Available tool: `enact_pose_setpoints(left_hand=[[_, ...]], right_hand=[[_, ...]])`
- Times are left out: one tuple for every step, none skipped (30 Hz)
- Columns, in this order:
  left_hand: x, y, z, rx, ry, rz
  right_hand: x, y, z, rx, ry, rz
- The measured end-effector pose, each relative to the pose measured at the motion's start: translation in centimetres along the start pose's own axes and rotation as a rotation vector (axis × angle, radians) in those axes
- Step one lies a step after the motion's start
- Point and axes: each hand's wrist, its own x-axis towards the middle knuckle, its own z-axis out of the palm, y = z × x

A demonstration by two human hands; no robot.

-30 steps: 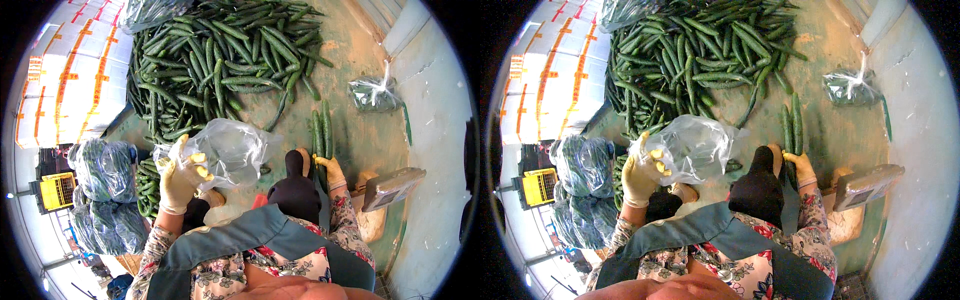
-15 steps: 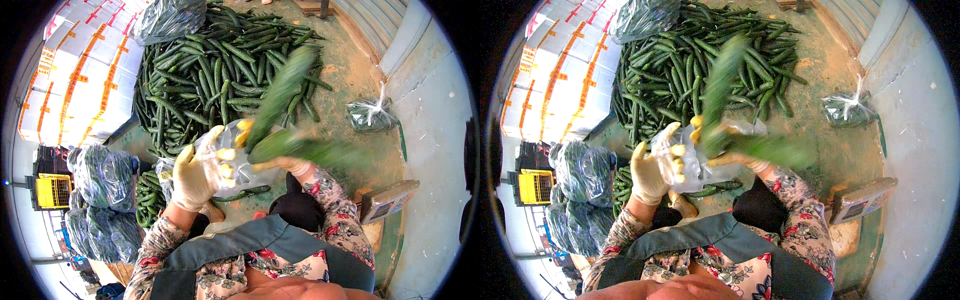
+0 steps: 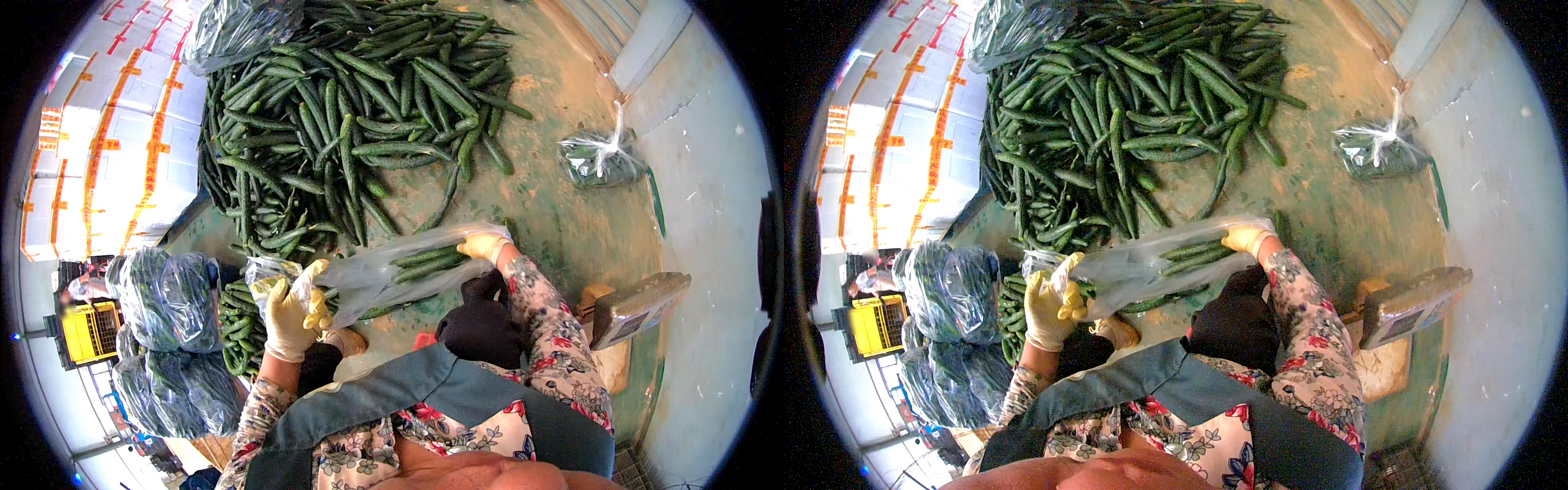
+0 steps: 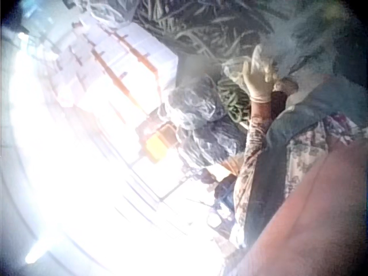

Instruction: The person sits on the floor and repeatedly picks cucumbers from a large pile, places them into a plastic bag, and ties the bag. The process is repeated multiple times with new bags.

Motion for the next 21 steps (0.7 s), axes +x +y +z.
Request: enact_pose_setpoints(left_hand=[[-0.1,-0.2,-0.1,0.059,-0.005,0.004],[-0.3,-0.4,0.0,0.118,-0.004,0.008],[-0.5,-0.6,-0.1,0.176,-0.003,0.013],[-0.8,-0.8,-1.4,0.212,-0.035,0.008],[-1.1,-1.1,-1.6,0.184,-0.031,0.000],[-1.5,-1.0,-1.2,0.163,-0.031,-0.007],[-1.7,-0.9,-1.3,0.137,-0.033,-0.011],[-1.9,-0.8,-1.9,0.121,-0.073,0.003],[-1.7,-0.7,-2.2,0.106,-0.111,0.003],[-1.7,-0.4,-2.4,0.113,-0.106,-0.002],[-2.3,-0.4,-3.0,0.117,-0.083,0.011],[-2.8,-0.5,-3.2,0.112,-0.062,0.012],[-2.5,-0.4,-2.9,0.106,-0.066,-0.003],[-3.1,-0.5,-2.9,0.102,-0.036,-0.002],[-3.2,-0.5,-2.7,0.115,-0.016,-0.016],[-3.4,-0.7,-2.6,0.128,0.006,-0.025],[-3.5,-0.7,-2.5,0.143,0.028,-0.031],[-3.6,-1.0,-2.3,0.132,0.042,-0.041],[-3.3,-1.2,-2.0,0.140,0.026,-0.061],[-3.3,-1.4,-1.7,0.119,0.043,-0.064],[-3.2,-1.6,-1.4,0.097,0.059,-0.066]], right_hand=[[-1.4,0.0,0.4,0.333,-0.004,-0.209],[-2.7,0.1,1.1,0.669,-0.009,-0.419],[-4.1,0.4,1.4,1.005,-0.011,-0.629],[-6.5,0.4,0.0,1.176,-0.041,-0.603],[-8.9,1.5,-1.1,1.344,-0.060,-0.568],[-9.0,4.6,0.6,1.569,0.155,-0.534],[-9.2,7.1,2.0,1.713,0.442,-0.454],[-9.1,9.5,3.8,1.647,0.715,-0.155],[-7.8,14.3,8.2,1.251,0.741,0.201],[-6.6,17.6,12.1,0.842,0.727,0.524],[-6.7,15.4,12.9,0.639,0.621,0.584],[-7.3,13.9,13.2,0.571,0.413,0.555],[-6.5,15.5,17.0,0.517,0.420,0.549],[-6.1,13.9,18.2,0.540,0.469,0.609],[-5.6,12.4,18.9,0.562,0.528,0.679],[-5.3,11.5,18.6,0.568,0.559,0.742],[-5.1,10.4,17.9,0.575,0.592,0.803],[-4.8,9.7,17.6,0.582,0.624,0.864],[-4.7,10.4,17.8,0.611,0.611,0.811],[-4.8,11.6,18.1,0.638,0.594,0.756],[-4.9,12.8,18.4,0.662,0.576,0.701]])
